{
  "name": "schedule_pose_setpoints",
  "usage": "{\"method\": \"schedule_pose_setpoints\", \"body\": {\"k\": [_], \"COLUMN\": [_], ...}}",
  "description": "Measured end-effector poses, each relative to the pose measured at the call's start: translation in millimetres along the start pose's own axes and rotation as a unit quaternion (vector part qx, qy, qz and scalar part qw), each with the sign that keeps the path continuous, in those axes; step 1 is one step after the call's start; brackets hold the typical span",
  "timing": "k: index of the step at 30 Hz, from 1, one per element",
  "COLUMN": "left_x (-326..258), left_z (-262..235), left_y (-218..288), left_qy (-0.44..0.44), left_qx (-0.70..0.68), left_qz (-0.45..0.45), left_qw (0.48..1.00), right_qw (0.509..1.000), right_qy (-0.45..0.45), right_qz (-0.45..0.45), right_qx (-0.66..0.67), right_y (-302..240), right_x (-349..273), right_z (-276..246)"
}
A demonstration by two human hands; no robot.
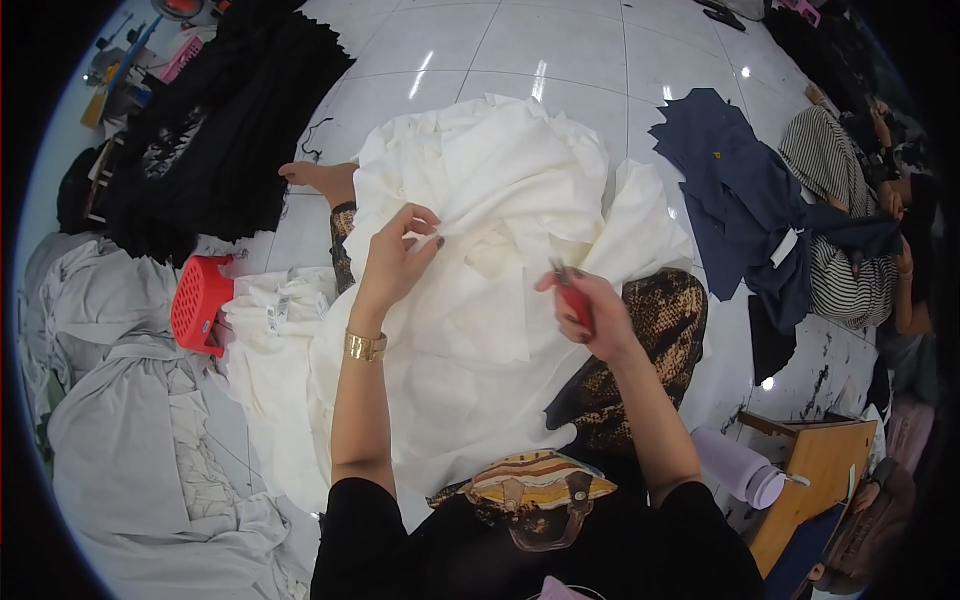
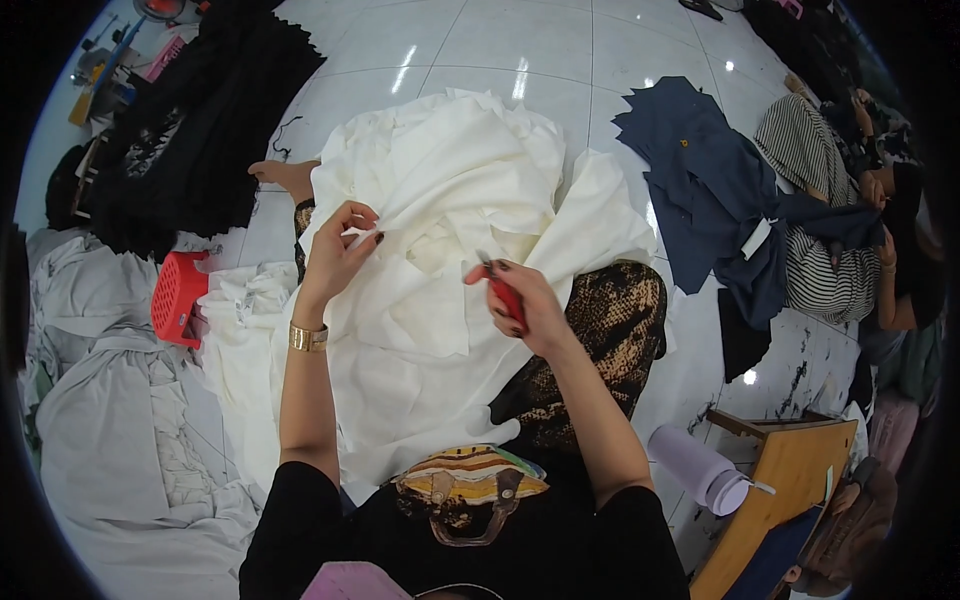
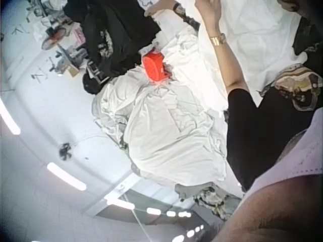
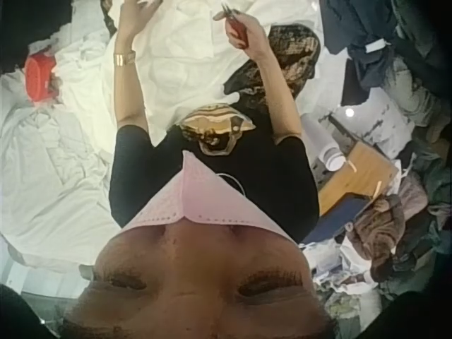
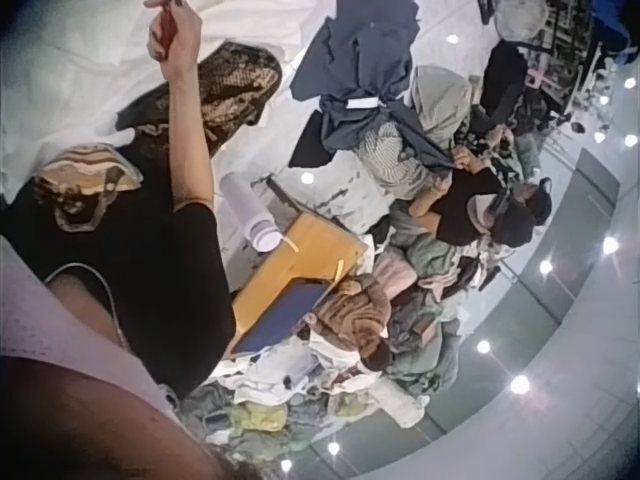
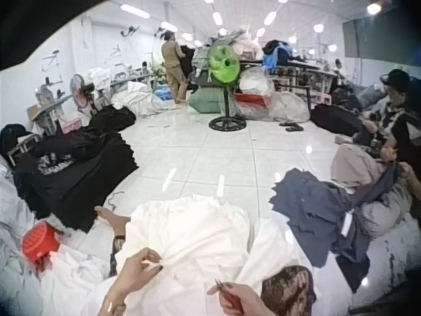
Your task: Inspecting and sorting white garments while using a thread nipper to trim loose threads in a factory setting.
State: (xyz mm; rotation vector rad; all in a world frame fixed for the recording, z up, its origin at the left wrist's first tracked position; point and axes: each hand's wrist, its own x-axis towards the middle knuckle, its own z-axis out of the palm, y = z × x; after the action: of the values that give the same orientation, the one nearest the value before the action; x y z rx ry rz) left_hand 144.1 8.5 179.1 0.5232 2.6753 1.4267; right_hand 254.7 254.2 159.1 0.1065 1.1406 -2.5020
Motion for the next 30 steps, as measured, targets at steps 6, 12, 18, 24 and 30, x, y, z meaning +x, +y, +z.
{"method": "schedule_pose_setpoints", "body": {"k": [6, 12, 18, 24, 30], "left_x": [-15.3, -28.3, -31.1, -31.0, -31.8], "left_z": [-10.2, -11.3, -6.7, -6.6, -4.8], "left_y": [-1.6, 10.1, 11.6, 15.5, 21.1], "left_qy": [-0.166, -0.166, -0.185, -0.167, -0.182], "left_qx": [-0.219, -0.313, -0.31, -0.273, -0.216], "left_qz": [-0.103, -0.097, -0.065, -0.066, -0.048], "left_qw": [0.956, 0.93, 0.931, 0.945, 0.958], "right_qw": [0.992, 0.987, 0.99, 0.988, 0.989], "right_qy": [-0.017, -0.024, -0.017, -0.019, -0.004], "right_qz": [0.071, 0.108, 0.099, 0.117, 0.12], "right_qx": [-0.105, -0.112, -0.1, -0.1, -0.083], "right_y": [15.6, 33.6, 33.9, 30.2, 31.7], "right_x": [48.5, 62.3, 63.1, 58.5, 61.2], "right_z": [33.2, 46.2, 51.3, 49.1, 49.9]}}
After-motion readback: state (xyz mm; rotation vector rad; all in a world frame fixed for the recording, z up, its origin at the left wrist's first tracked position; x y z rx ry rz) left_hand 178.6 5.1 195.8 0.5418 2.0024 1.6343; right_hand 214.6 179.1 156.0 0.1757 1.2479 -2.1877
